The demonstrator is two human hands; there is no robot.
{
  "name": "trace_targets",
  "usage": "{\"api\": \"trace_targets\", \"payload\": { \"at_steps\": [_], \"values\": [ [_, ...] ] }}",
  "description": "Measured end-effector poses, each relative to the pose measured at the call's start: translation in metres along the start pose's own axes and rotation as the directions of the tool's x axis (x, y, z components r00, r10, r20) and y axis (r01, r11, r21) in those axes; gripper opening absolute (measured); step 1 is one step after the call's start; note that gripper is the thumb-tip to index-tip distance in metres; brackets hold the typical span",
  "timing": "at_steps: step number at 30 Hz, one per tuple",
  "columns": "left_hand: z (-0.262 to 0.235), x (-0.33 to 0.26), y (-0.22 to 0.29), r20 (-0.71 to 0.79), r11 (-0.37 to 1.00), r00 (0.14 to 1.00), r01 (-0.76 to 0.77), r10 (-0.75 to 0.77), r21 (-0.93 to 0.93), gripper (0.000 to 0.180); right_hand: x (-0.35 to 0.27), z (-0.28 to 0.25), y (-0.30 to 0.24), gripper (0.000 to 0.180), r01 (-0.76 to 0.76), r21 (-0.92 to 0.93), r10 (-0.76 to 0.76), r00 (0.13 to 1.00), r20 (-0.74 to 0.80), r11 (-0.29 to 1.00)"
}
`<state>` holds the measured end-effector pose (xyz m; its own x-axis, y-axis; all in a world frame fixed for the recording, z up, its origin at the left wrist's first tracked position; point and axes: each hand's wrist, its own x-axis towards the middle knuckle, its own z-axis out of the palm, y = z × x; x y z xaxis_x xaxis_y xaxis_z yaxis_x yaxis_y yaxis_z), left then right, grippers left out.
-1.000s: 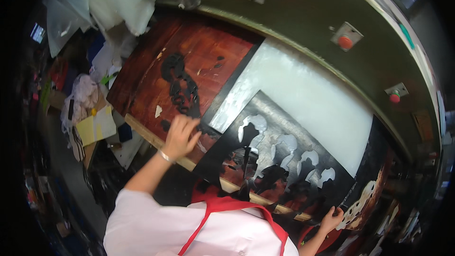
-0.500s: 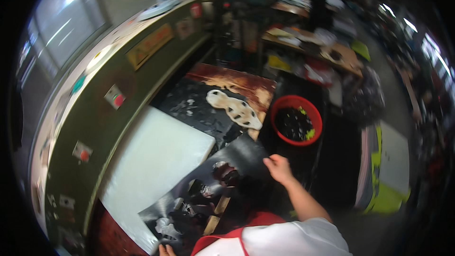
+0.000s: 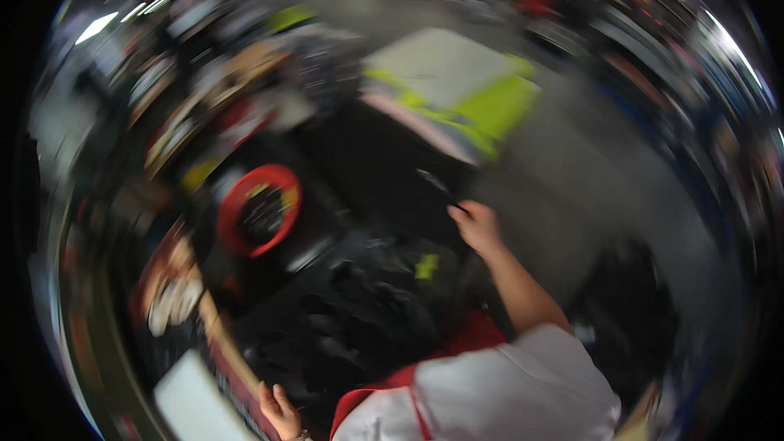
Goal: The person removes black rubber pieces from a plastic bag, places them on a cutting machine, and uses a metal scraper to trim excess material. The trimmed pieces are collected in a red bin. The person repeats this process with multiple rubber pieces.
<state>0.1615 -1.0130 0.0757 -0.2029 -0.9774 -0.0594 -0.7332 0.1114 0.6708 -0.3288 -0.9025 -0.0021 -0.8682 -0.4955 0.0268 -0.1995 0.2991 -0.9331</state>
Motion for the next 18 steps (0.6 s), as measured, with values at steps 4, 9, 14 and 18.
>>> {"api": "trace_targets", "payload": {
  "at_steps": [4, 9, 14, 18],
  "values": [
    [0.087, 0.034, 0.105, 0.168, 0.954, 0.94, -0.298, 0.299, -0.03, 0.044, -0.011, -0.157, 0.059, 0.027, -0.127, 0.048, 0.135, 0.87, -0.473, 0.991],
    [0.24, 0.041, 0.268, 0.247, 0.51, 0.446, -0.748, 0.86, -0.425, 0.034, -0.104, -0.387, 0.084, 0.031, -0.1, 0.119, 0.151, 0.438, -0.887, 0.988],
    [0.374, -0.056, 0.458, 0.296, 0.169, -0.071, -0.685, 0.953, -0.708, 0.02, -0.296, -0.541, 0.029, 0.021, -0.069, -0.172, -0.181, -0.147, -0.972, 0.983],
    [0.46, -0.186, 0.577, 0.113, -0.054, -0.28, -0.525, 0.953, -0.849, 0.024, -0.398, -0.575, -0.023, 0.016, -0.209, -0.397, -0.449, -0.434, -0.781, 0.894]
  ]
}}
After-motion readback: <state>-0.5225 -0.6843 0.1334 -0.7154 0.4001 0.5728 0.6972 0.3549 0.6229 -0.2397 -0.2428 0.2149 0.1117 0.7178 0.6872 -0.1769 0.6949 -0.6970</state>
